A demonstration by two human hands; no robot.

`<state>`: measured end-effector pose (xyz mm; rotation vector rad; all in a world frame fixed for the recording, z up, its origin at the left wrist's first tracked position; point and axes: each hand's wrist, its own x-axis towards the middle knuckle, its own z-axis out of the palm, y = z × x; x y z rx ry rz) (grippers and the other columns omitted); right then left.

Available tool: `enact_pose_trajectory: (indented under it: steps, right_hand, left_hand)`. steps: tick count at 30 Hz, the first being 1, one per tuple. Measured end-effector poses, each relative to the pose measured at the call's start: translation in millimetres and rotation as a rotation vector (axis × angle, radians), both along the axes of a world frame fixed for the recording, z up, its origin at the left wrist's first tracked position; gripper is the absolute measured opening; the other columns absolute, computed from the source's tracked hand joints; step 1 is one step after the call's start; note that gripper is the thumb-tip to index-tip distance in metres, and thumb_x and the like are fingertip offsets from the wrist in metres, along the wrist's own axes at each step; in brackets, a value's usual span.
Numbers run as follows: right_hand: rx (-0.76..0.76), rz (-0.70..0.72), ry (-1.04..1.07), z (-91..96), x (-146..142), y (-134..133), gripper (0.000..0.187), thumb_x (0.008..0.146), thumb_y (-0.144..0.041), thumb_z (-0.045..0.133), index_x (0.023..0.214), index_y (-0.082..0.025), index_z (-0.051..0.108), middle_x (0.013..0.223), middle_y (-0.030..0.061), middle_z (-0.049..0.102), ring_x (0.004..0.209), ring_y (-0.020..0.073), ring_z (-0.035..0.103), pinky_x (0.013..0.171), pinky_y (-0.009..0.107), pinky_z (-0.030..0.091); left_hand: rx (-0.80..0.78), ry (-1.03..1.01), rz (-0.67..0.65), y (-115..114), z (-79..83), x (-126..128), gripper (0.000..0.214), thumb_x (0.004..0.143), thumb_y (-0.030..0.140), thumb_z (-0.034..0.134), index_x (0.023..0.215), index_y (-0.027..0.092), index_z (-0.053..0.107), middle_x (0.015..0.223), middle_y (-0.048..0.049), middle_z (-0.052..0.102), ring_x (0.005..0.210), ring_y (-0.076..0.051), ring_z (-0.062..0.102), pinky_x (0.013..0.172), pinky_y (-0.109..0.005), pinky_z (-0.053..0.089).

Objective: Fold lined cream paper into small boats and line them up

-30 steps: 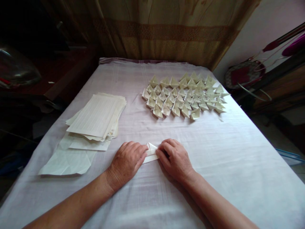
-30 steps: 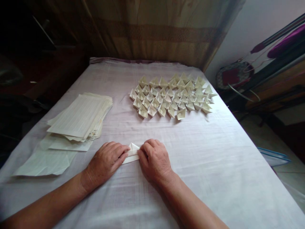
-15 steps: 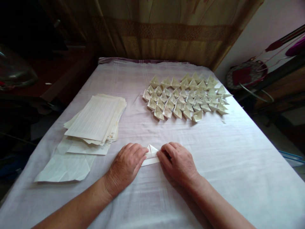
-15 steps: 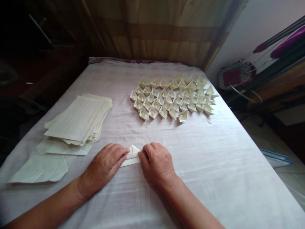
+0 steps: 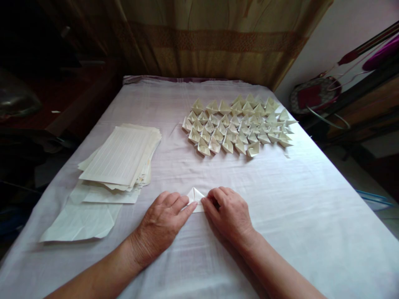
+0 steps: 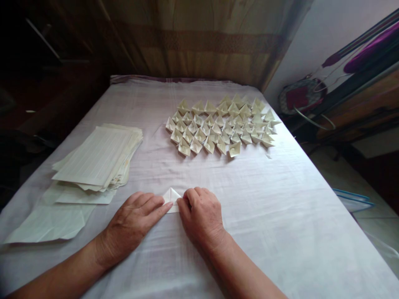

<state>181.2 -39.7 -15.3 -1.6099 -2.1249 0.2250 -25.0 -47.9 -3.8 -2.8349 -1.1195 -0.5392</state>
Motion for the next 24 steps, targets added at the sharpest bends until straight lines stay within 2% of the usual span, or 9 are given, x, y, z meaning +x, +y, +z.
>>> enact_pose_trajectory:
  steps: [3, 6, 8, 11, 18, 24]
  right_hand:
    - [0.061, 0.018, 0.145, -4.1, 6, -3, 0.009, 0.090, -0.020, 0.052, 0.090, -0.019, 0.061, 0.075, 0.0022, 0.063, 0.069, 0.0174, 0.059, 0.066, 0.029, 0.042]
    - [0.132, 0.105, 0.274, -3.0, 14, -9, 0.022, 0.091, -0.013, 0.047, 0.105, -0.019, 0.063, 0.092, 0.0064, 0.065, 0.081, 0.0174, 0.062, 0.072, 0.029, 0.049]
    - [0.182, 0.231, 0.246, 0.5, 17, -13, 0.028, 0.090, -0.011, 0.047, 0.110, -0.020, 0.064, 0.102, 0.0078, 0.066, 0.091, 0.0195, 0.061, 0.080, 0.033, 0.050]
    - [0.200, 0.362, 0.084, 6.2, 16, -18, 0.031, 0.093, -0.013, 0.050, 0.118, -0.021, 0.064, 0.111, 0.0073, 0.069, 0.101, 0.0224, 0.057, 0.086, 0.038, 0.048]
    - [0.066, 0.315, -0.124, 10.9, 16, -17, 0.026, 0.097, -0.021, 0.050, 0.116, -0.024, 0.067, 0.113, 0.0052, 0.070, 0.103, 0.0227, 0.056, 0.084, 0.038, 0.042]
    - [0.072, 0.339, -0.106, 8.5, 24, -17, 0.027, 0.097, -0.021, 0.049, 0.117, -0.023, 0.068, 0.118, 0.0043, 0.070, 0.105, 0.0223, 0.056, 0.086, 0.038, 0.042]
  left_hand:
    - [-0.001, 0.001, 0.001, 1, -0.9, 0, 0.029, 0.098, 0.013, 0.045, 0.119, 0.019, 0.063, 0.102, -0.0034, 0.067, 0.093, -0.021, 0.055, 0.086, -0.038, 0.042]
    - [0.000, -0.002, 0.004, 1, -1.5, 1, 0.027, 0.098, 0.014, 0.047, 0.118, 0.019, 0.064, 0.101, -0.0031, 0.067, 0.093, -0.021, 0.054, 0.087, -0.039, 0.041]
    - [0.000, 0.010, 0.007, 1, -1.5, 1, 0.026, 0.098, 0.015, 0.048, 0.118, 0.020, 0.064, 0.101, -0.0032, 0.067, 0.093, -0.020, 0.054, 0.087, -0.039, 0.041]
    - [0.008, 0.018, 0.011, 1, -1.4, 1, 0.027, 0.097, 0.015, 0.048, 0.119, 0.020, 0.063, 0.101, -0.0033, 0.067, 0.094, -0.020, 0.055, 0.089, -0.039, 0.041]
    - [0.006, 0.030, 0.000, 1, 0.1, -2, 0.029, 0.098, 0.014, 0.045, 0.118, 0.020, 0.065, 0.101, -0.0043, 0.068, 0.094, -0.020, 0.057, 0.089, -0.039, 0.043]
    - [0.070, 0.058, 0.026, -7, 2.4, -20, 0.036, 0.098, 0.008, 0.038, 0.118, 0.019, 0.067, 0.110, -0.0045, 0.072, 0.102, -0.022, 0.058, 0.091, -0.040, 0.041]
